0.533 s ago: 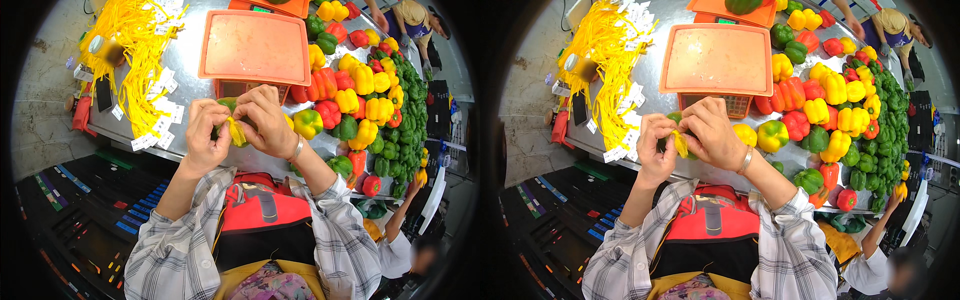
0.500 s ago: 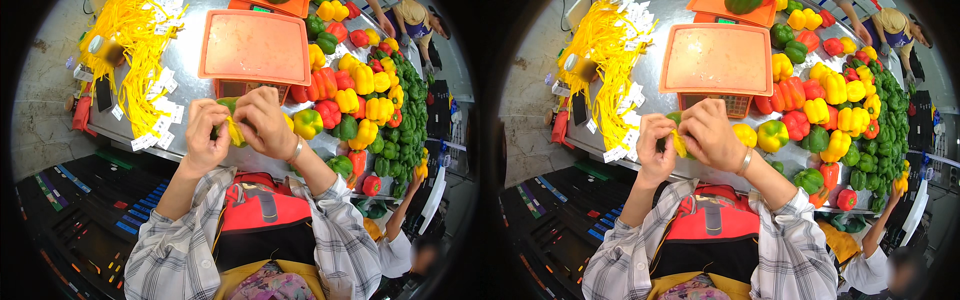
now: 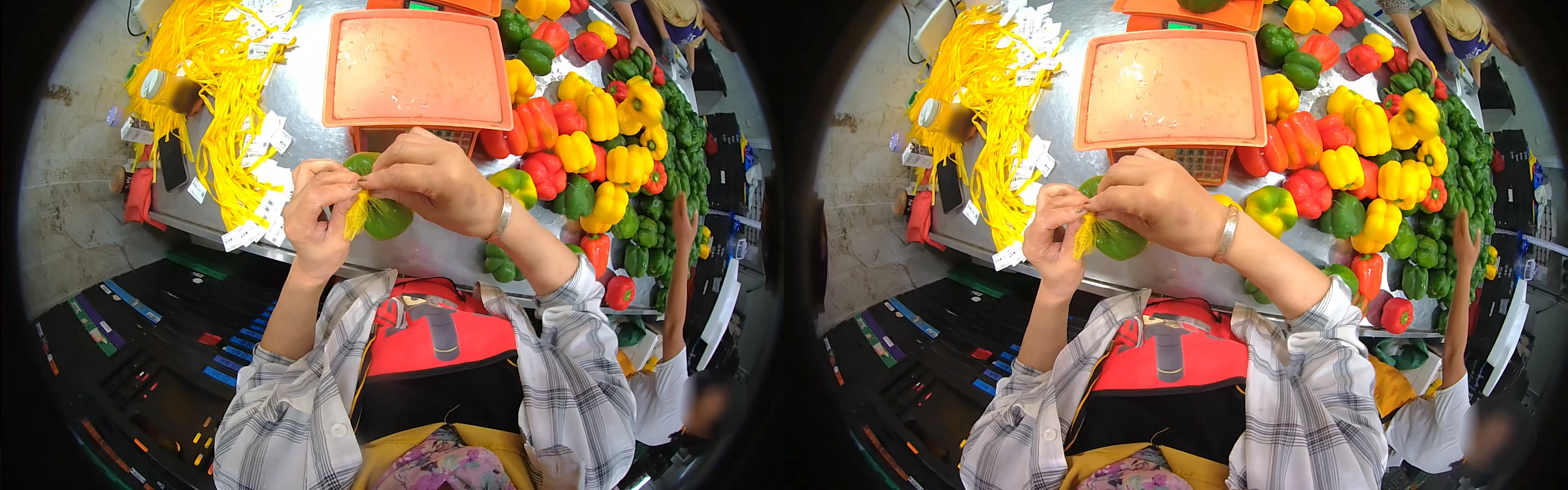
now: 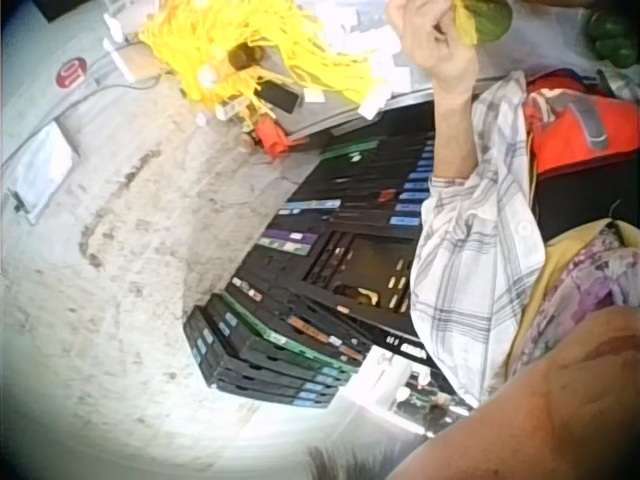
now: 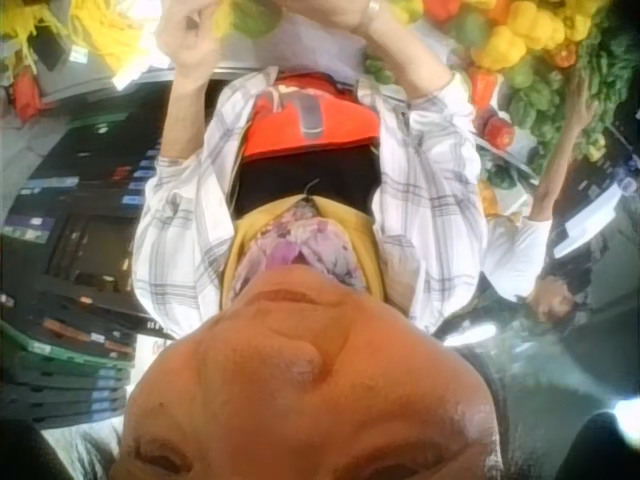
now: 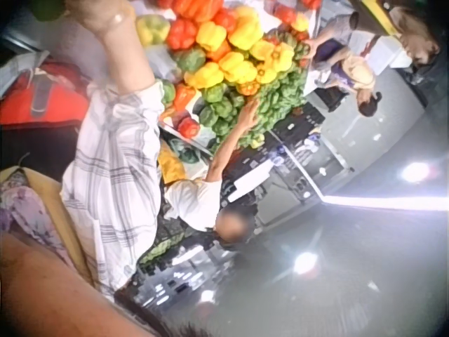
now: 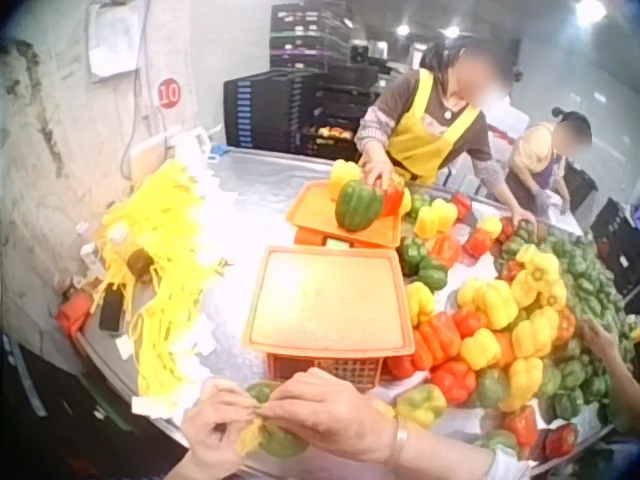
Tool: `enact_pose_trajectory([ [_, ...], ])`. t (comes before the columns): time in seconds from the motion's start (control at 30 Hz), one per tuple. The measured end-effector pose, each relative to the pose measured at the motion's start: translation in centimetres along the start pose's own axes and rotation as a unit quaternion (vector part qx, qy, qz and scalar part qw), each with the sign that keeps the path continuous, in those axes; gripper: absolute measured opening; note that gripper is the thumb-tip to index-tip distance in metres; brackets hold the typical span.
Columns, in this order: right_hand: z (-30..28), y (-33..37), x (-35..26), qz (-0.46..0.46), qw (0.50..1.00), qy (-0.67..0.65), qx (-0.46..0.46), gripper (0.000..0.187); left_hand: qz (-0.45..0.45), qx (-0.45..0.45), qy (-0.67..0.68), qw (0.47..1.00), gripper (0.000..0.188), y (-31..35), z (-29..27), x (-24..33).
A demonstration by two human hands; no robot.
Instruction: The person selects bell peppers from a pile, places them into a mesh bag, and secures the top with a plastic tie and a label.
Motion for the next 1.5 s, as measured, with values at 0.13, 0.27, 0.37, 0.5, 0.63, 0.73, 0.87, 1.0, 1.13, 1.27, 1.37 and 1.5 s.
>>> enact_pose_trajectory([
  [0.13,0.2,-0.6,-0.4,-0.048,0.998,0.034,-0.022,0.023,-0.031,0.005,0.023,0.999,0.015,0.1,-0.3,-1.1],
  [0.27,0.4,-0.9,-0.1,-0.075,0.995,0.037,-0.049,0.016,-0.039,0.01,0.05,0.998,0.017,0.0,-0.2,-1.4],
  [0.37,0.4,-1.5,-0.3,-0.087,0.992,0.047,-0.074,0.011,-0.044,0.006,0.071,0.996,0.018,-0.2,-0.3,-1.6],
  [0.5,0.6,-1.9,-0.4,-0.103,0.989,0.027,-0.098,0.008,-0.042,-0.025,0.089,0.995,0.019,-0.5,-0.3,-2.0],
  [0.63,1.1,-2.0,-0.1,-0.087,0.987,0.053,-0.127,0.016,-0.056,-0.015,0.109,0.992,0.017,-0.6,-0.2,-2.4],
  [0.73,1.2,-1.7,0.2,-0.066,0.992,0.03,-0.102,0.017,-0.06,-0.004,0.094,0.994,0.016,-0.5,0.0,-2.3],
  [0.87,1.1,-1.1,1.0,-0.021,0.998,-0.009,-0.054,0.013,-0.057,-0.007,0.088,0.994,0.012,-0.3,0.2,-2.3],
  [1.0,0.9,-0.5,2.2,0.053,0.997,-0.046,-0.016,0.011,-0.024,-0.022,0.067,0.997,0.008,-0.6,0.2,-2.0],
  [1.13,1.2,-0.1,3.0,0.131,0.988,-0.068,-0.05,0.007,0.017,-0.06,0.02,0.998,0.008,-1.1,0.3,-1.2],
  [1.27,0.2,-1.2,1.4,0.083,0.993,0.017,-0.076,0.014,0.038,-0.061,-0.013,0.997,0.012,-1.3,0.1,-0.8],
  [1.37,0.2,-1.9,0.3,0.017,0.993,0.083,-0.087,0.015,0.055,-0.058,-0.032,0.996,0.016,-1.8,0.1,-0.6],
  [1.5,0.4,-2.3,-0.3,-0.021,0.988,0.109,-0.103,0.01,0.062,-0.059,-0.045,0.995,0.019,-1.7,-0.1,-0.5],
])
Point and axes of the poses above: each hand's wrist, its own y-axis away from the middle knuckle, its own z-axis out of the palm, x = y × z, the point moved 9 cm from there along -y, towards the middle knuckle, and after that the axes turned 10 degrees about z, right-handed, at the moved point
